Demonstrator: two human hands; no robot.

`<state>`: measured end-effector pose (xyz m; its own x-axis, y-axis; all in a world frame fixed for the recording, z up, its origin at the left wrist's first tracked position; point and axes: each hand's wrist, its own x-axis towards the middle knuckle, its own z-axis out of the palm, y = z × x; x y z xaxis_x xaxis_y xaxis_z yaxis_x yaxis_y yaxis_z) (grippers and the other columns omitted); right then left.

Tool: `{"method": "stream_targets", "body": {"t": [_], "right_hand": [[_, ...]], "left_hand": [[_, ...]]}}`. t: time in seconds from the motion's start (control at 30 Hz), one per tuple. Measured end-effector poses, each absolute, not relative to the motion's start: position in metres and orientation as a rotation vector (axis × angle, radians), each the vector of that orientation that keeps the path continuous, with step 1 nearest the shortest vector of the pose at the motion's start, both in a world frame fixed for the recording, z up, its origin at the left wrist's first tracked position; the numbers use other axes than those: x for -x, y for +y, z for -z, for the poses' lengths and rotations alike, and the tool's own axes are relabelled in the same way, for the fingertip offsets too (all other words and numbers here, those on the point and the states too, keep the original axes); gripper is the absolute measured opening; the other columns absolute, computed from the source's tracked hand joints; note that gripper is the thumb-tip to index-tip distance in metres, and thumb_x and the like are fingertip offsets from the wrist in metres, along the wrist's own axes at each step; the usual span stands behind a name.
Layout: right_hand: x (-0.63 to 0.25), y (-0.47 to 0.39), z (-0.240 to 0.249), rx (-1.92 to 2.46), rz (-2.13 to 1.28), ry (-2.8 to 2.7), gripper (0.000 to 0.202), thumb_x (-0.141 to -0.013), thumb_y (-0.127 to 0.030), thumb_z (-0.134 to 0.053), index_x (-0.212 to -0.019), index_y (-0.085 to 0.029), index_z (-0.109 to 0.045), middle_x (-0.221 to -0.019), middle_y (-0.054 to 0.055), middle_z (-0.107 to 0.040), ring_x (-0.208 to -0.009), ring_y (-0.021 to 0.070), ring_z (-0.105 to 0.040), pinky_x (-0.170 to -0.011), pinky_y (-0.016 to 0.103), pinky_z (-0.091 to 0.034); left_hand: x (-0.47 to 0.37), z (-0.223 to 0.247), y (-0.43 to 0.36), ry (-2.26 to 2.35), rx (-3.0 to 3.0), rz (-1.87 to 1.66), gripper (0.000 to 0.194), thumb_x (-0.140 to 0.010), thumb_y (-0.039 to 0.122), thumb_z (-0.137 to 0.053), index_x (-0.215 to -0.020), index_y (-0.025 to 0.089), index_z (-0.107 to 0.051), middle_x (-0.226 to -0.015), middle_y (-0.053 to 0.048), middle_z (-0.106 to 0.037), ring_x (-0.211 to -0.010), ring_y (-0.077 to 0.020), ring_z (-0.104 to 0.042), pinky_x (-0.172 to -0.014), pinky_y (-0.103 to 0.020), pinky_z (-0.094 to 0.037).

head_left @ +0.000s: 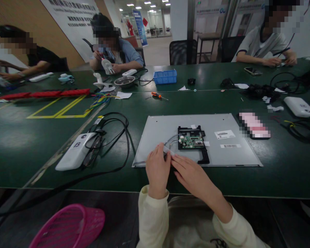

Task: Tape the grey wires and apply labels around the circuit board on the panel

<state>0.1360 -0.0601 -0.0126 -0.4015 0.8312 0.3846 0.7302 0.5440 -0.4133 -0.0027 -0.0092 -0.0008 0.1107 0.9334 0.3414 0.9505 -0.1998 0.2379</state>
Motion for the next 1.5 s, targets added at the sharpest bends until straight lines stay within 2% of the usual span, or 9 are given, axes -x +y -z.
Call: {"method": "stream_targets", "body": {"t": [0.27, 0.4, 0.7, 0.83, 1.03, 1.17, 1.37, 1.5], "right_hand": [[-0.136, -0.063, 0.012, 1.261, -0.218, -2.208, 0.042, -0.088, -0.013, -0.046, -0.130, -0.013, -0.052, -0.133, 0.013, -0.056, -0.125, 0.0226, -0.050, -0.105, 0.042, -0.044], [-0.136, -0.064, 0.010, 1.270, -0.214, -2.189, 0.041, -0.088, -0.012, -0.046, -0.129, -0.013, -0.053, -0.136, 0.013, -0.053, -0.128, 0.0232, -0.046, -0.106, 0.042, -0.044], [-0.139, -0.065, 0.004, 1.258, -0.126, -2.040, 0.039, -0.088, -0.008, -0.043, -0.124, -0.016, -0.057, -0.133, 0.012, -0.055, -0.130, 0.0239, -0.043, -0.106, 0.046, -0.044], [-0.141, -0.067, 0.004, 1.255, -0.104, -1.908, 0.038, -0.088, -0.007, -0.043, -0.121, -0.018, -0.058, -0.128, 0.011, -0.058, -0.126, 0.0225, -0.048, -0.104, 0.045, -0.045], [-0.143, -0.068, 0.005, 1.271, -0.112, -1.814, 0.039, -0.087, -0.008, -0.043, -0.121, -0.021, -0.059, -0.123, 0.010, -0.061, -0.122, 0.0225, -0.051, -0.103, 0.046, -0.045], [-0.143, -0.067, 0.005, 1.271, -0.129, -1.812, 0.038, -0.087, -0.007, -0.042, -0.119, -0.021, -0.059, -0.121, 0.010, -0.062, -0.121, 0.0222, -0.052, -0.102, 0.046, -0.046], [-0.143, -0.067, 0.004, 1.263, -0.132, -1.822, 0.036, -0.087, -0.007, -0.043, -0.115, -0.019, -0.061, -0.119, 0.010, -0.062, -0.119, 0.0218, -0.053, -0.102, 0.045, -0.046], [-0.143, -0.067, 0.003, 1.265, -0.130, -1.824, 0.034, -0.087, -0.006, -0.043, -0.113, -0.019, -0.061, -0.118, 0.010, -0.063, -0.118, 0.0215, -0.053, -0.102, 0.044, -0.046]], "left_hand": [[0.005, 0.006, -0.008, -1.907, 2.343, 0.779, 0.035, -0.090, 0.027, -0.049, -0.123, 0.016, -0.051, -0.117, -0.012, -0.063, -0.108, -0.0273, -0.059, -0.094, -0.042, -0.044], [0.005, 0.007, -0.008, -1.929, 2.379, 0.832, 0.036, -0.089, 0.026, -0.050, -0.123, 0.017, -0.050, -0.124, -0.012, -0.059, -0.112, -0.0274, -0.057, -0.097, -0.044, -0.043], [0.003, -0.002, -0.014, -1.751, 2.411, 1.154, 0.032, -0.091, 0.024, -0.047, -0.123, 0.019, -0.050, -0.134, -0.011, -0.049, -0.130, -0.0234, -0.042, -0.108, -0.043, -0.036], [0.004, -0.006, -0.021, -1.655, 2.506, 1.084, 0.031, -0.092, 0.024, -0.046, -0.122, 0.021, -0.050, -0.127, -0.010, -0.053, -0.123, -0.0223, -0.047, -0.104, -0.041, -0.040], [0.002, -0.007, -0.029, -1.632, 2.579, 0.620, 0.029, -0.088, 0.023, -0.052, -0.117, 0.021, -0.055, -0.115, -0.009, -0.059, -0.105, -0.0257, -0.053, -0.087, -0.040, -0.045], [0.000, -0.009, -0.028, -1.634, 2.544, 0.473, 0.021, -0.089, 0.020, -0.049, -0.107, 0.021, -0.059, -0.102, -0.008, -0.062, -0.095, -0.0240, -0.055, -0.080, -0.038, -0.044], [0.000, -0.010, -0.025, -1.617, 2.492, 0.431, 0.019, -0.090, 0.015, -0.045, -0.096, 0.020, -0.062, -0.091, -0.006, -0.065, -0.087, -0.0230, -0.058, -0.076, -0.037, -0.044], [0.011, -0.018, -0.017, -1.634, 2.422, 0.618, 0.019, -0.091, 0.017, -0.046, -0.096, 0.019, -0.064, -0.091, -0.006, -0.067, -0.086, -0.0210, -0.061, -0.078, -0.034, -0.046]]}}
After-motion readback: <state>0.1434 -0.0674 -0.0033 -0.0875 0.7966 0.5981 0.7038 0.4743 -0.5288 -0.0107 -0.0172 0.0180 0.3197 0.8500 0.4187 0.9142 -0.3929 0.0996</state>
